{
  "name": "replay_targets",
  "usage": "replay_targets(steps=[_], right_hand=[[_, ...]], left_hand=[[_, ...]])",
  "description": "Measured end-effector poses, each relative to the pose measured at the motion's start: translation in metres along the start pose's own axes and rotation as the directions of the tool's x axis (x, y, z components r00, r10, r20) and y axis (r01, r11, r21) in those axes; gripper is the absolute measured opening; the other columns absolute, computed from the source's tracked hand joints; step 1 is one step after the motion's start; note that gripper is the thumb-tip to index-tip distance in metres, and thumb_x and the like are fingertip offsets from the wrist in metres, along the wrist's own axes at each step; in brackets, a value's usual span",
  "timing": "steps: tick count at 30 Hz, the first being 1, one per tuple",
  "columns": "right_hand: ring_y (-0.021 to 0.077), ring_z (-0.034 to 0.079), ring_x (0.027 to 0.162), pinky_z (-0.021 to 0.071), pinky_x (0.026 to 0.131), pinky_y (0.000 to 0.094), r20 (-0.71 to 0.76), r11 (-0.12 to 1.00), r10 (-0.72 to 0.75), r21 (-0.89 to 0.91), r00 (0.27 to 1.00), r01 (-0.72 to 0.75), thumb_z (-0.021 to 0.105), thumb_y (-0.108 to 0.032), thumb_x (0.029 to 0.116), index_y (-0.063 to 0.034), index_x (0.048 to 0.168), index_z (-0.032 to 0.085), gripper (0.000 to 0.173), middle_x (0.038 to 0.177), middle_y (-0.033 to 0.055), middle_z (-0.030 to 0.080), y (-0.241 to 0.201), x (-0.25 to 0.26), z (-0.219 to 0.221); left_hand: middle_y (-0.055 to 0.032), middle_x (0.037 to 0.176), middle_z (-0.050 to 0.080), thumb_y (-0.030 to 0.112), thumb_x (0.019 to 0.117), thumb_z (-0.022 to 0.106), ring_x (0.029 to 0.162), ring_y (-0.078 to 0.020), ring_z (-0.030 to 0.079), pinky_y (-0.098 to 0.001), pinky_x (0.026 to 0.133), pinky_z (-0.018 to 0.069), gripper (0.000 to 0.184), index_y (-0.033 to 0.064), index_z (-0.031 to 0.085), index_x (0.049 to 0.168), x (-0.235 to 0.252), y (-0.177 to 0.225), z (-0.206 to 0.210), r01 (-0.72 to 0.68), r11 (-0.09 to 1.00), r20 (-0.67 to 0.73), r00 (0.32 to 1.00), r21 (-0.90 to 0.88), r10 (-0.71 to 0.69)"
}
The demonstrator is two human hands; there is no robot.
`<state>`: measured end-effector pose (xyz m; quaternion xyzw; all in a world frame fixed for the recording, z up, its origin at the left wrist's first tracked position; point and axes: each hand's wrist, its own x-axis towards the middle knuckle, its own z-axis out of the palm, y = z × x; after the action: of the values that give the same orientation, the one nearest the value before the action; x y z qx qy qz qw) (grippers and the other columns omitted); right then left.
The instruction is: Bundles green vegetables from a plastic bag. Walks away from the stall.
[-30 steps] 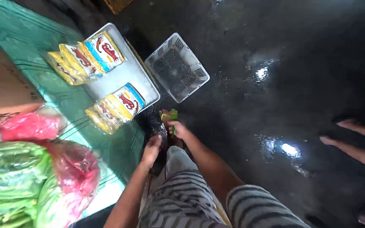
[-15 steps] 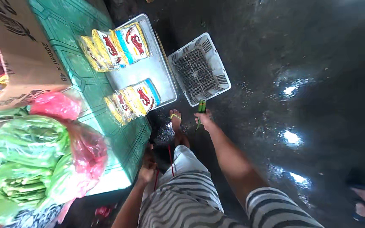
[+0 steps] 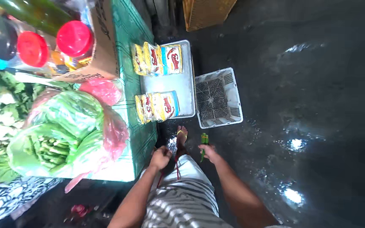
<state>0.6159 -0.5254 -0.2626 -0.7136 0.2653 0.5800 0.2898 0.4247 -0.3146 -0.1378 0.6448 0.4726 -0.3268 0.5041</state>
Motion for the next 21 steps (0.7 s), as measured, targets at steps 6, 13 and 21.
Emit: replay_targets(steps=[6,13,21], right_hand=[[0.0254,0.064,0.082,0.0554,0.071,0.0425,-0.052,0.983,-0.123,-0.144,0.991,0.114,0.075,-0.018,0.091,-0.0061,0.14,0.051,0.056,0.106,0.0176,0.065,-0.026,-0.05,-0.036],[0.0264,0.063,0.077,0.055,0.068,0.0445,-0.144,0.946,-0.322,-0.069,0.936,0.315,0.074,-0.019,0.0923,-0.0021,0.133,0.056,0.047,0.099,0.0185,0.065,-0.026,-0.111,-0.033],[0.0254,0.063,0.079,0.0538,0.068,0.0446,-0.282,0.916,-0.351,0.095,0.893,0.389,0.077,-0.02,0.0914,-0.0045,0.136,0.056,0.052,0.103,0.0173,0.066,0.027,-0.131,-0.042]], left_hand=[[-0.0122,0.11,0.071,0.042,0.1021,0.056,0.106,-0.0257,0.069,-0.0526,0.097,0.0535,0.04,0.009,0.066,0.122,-0.012,-0.001,-0.016,-0.126,0.992,0.014,0.992,0.008,0.126],[-0.0148,0.106,0.071,0.045,0.1008,0.056,0.097,-0.0292,0.07,-0.0554,0.089,0.056,0.041,0.0088,0.066,0.118,-0.05,-0.038,-0.025,-0.228,0.974,0.017,0.974,0.0,0.228],[-0.0168,0.118,0.068,0.044,0.1015,0.057,0.112,-0.0289,0.065,-0.0539,0.101,0.0501,0.044,0.0061,0.066,0.121,-0.069,-0.108,-0.003,-0.191,0.981,0.029,0.981,-0.022,0.191]])
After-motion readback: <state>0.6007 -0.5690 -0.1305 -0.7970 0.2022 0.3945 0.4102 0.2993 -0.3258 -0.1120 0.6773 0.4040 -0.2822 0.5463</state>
